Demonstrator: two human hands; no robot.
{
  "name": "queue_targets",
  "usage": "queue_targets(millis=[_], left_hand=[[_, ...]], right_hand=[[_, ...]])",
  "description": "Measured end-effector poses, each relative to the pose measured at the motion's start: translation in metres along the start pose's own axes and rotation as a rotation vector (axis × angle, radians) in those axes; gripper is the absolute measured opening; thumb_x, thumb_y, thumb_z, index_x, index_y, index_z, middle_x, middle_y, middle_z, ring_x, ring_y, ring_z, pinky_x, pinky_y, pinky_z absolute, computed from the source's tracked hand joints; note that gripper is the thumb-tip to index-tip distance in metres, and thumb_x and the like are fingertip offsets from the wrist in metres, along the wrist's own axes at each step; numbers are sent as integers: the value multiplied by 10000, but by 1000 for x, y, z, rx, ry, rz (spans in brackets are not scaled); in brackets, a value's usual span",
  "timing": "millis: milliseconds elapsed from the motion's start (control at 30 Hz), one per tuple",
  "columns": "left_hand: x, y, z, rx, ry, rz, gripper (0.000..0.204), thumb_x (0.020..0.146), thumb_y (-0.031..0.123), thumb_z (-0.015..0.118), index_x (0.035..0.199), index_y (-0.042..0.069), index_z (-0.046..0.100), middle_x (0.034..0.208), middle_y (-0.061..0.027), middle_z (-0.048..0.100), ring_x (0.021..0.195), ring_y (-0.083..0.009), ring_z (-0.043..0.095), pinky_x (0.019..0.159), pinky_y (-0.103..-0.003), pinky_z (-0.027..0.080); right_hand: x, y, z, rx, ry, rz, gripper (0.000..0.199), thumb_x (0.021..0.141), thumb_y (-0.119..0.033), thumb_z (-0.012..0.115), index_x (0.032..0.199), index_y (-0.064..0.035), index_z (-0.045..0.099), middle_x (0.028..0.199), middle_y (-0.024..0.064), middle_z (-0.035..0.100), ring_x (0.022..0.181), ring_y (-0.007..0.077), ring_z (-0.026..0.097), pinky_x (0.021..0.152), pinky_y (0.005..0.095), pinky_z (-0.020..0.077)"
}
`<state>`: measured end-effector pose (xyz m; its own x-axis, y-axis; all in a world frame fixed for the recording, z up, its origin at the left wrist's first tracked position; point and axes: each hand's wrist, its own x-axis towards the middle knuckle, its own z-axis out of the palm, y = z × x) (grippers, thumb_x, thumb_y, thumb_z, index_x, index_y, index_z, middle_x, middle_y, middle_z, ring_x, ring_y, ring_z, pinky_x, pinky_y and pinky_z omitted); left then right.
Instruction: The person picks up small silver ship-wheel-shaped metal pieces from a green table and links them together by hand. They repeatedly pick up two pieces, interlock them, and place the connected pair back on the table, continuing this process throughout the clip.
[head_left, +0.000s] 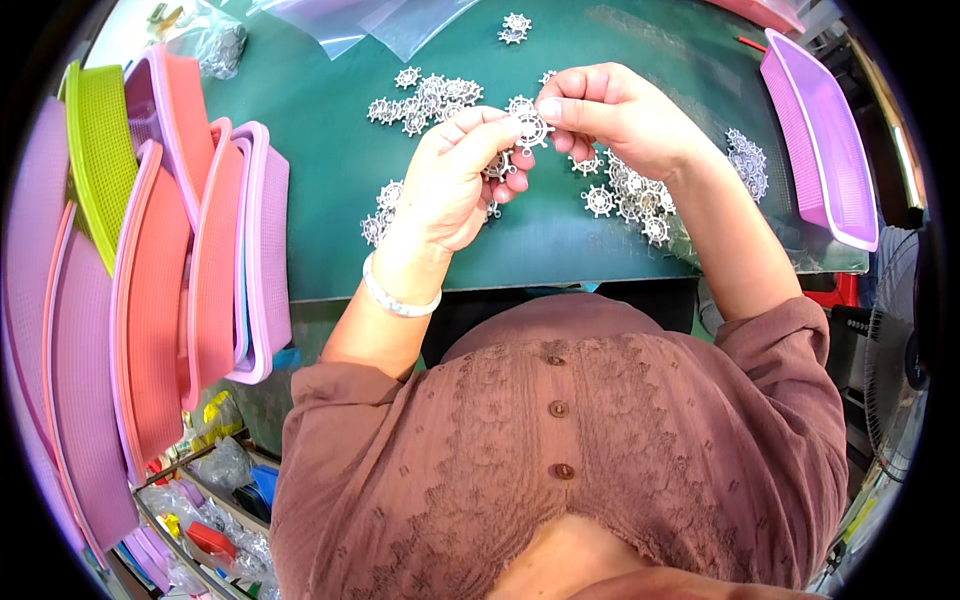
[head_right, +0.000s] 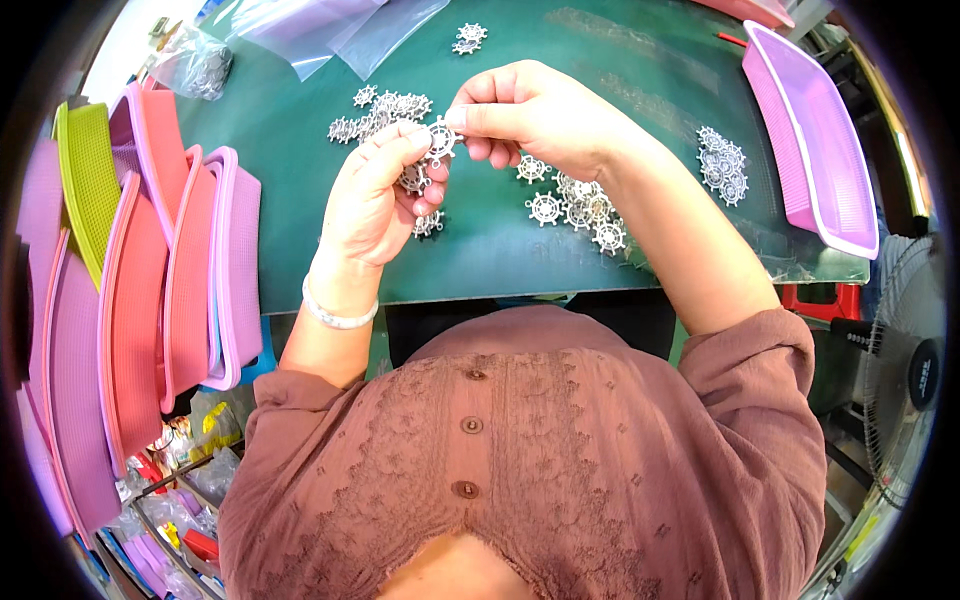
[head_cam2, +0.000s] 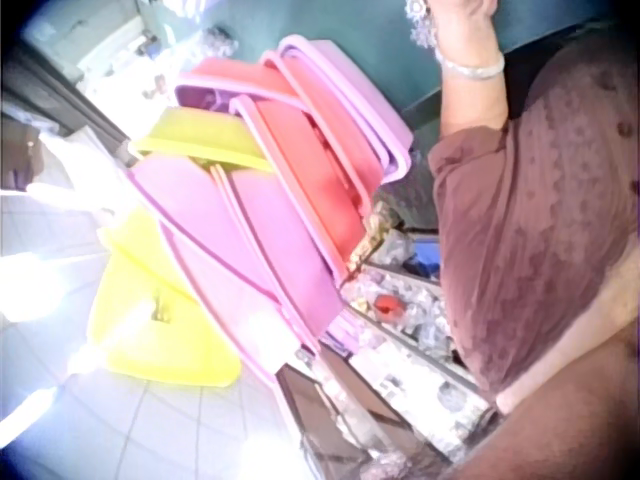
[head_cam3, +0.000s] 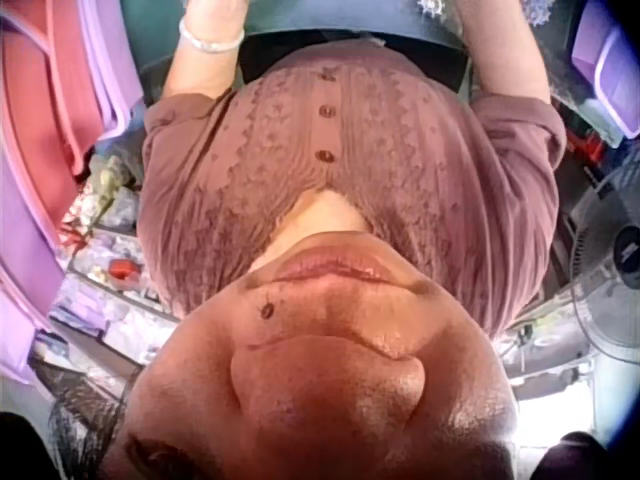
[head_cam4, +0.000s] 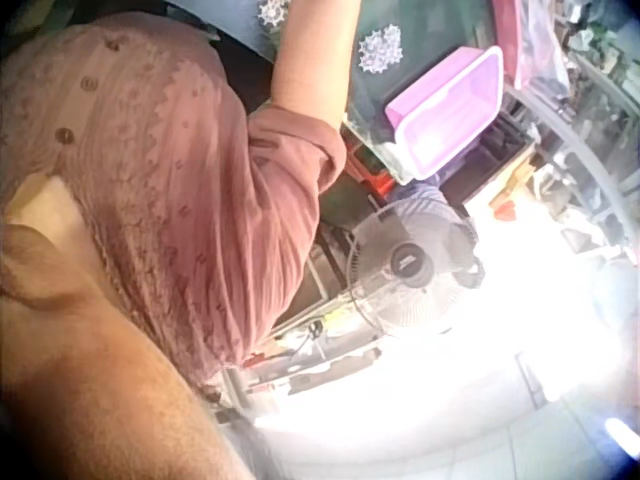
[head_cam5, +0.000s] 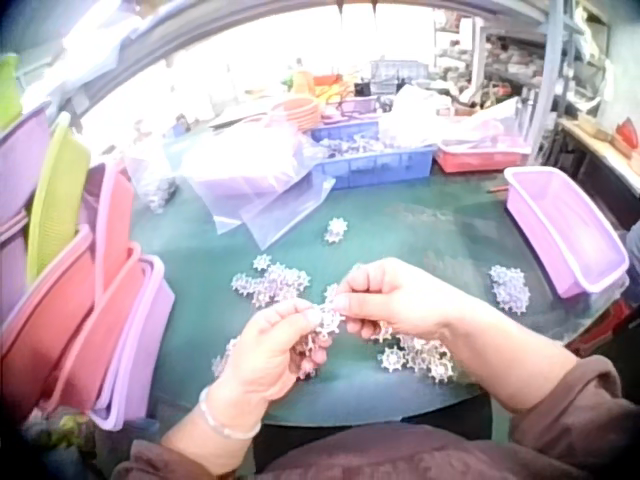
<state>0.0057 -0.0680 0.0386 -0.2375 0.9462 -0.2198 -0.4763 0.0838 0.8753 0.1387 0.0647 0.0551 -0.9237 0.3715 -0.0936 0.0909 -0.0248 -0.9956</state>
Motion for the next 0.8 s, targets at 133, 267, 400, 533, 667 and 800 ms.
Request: queue_targets(millis=[133, 267, 400, 533, 667, 800], left_hand=[[-16, -7, 2, -57, -9, -2, 115, 821, 164, 563, 810, 50, 564, 650, -35, 574, 507, -94, 526, 443, -186, 385], [-27, -13, 5, -84, -9, -12, 111, 825, 155, 556, 792, 50, 562, 637, -37, 572, 502, -103, 524, 441, -191, 385], [-34, -17, 9, -104, -2, -27, 110, 829, 149, 550, 787, 47, 561, 625, -42, 570, 495, -107, 519, 436, -192, 383], [-38, -21, 11, -100, -6, -41, 125, 835, 158, 532, 785, 44, 548, 636, -47, 561, 496, -112, 500, 441, -202, 381], [-41, -24, 12, -87, -8, -51, 157, 843, 176, 496, 821, 27, 538, 660, -52, 541, 512, -117, 466, 463, -215, 382], [-43, -26, 11, -108, -23, -51, 176, 845, 173, 490, 859, 7, 548, 670, -52, 542, 525, -113, 467, 473, -215, 388]], right_hand=[[-14, 6, 10, 68, -2, -14, 163, 821, -209, 579, 762, -57, 593, 617, -10, 546, 532, 51, 473, 494, 176, 381], [-23, 13, 16, 123, -28, -31, 179, 826, -220, 573, 745, -61, 593, 605, -13, 537, 530, 49, 472, 488, 175, 379], [-31, 18, 21, 179, -5, -18, 181, 827, -218, 571, 739, -61, 592, 595, -15, 529, 525, 48, 471, 479, 173, 375], [-36, 21, 23, 196, 0, -3, 182, 824, -216, 573, 731, -60, 592, 594, -15, 528, 516, 47, 470, 471, 170, 373], [-38, 24, 24, 225, -15, -5, 184, 821, -214, 579, 727, -57, 596, 585, -14, 529, 508, 48, 469, 467, 171, 373], [-40, 27, 27, 253, -7, 7, 187, 817, -218, 586, 725, -56, 600, 578, -13, 531, 508, 48, 469, 465, 175, 371]])
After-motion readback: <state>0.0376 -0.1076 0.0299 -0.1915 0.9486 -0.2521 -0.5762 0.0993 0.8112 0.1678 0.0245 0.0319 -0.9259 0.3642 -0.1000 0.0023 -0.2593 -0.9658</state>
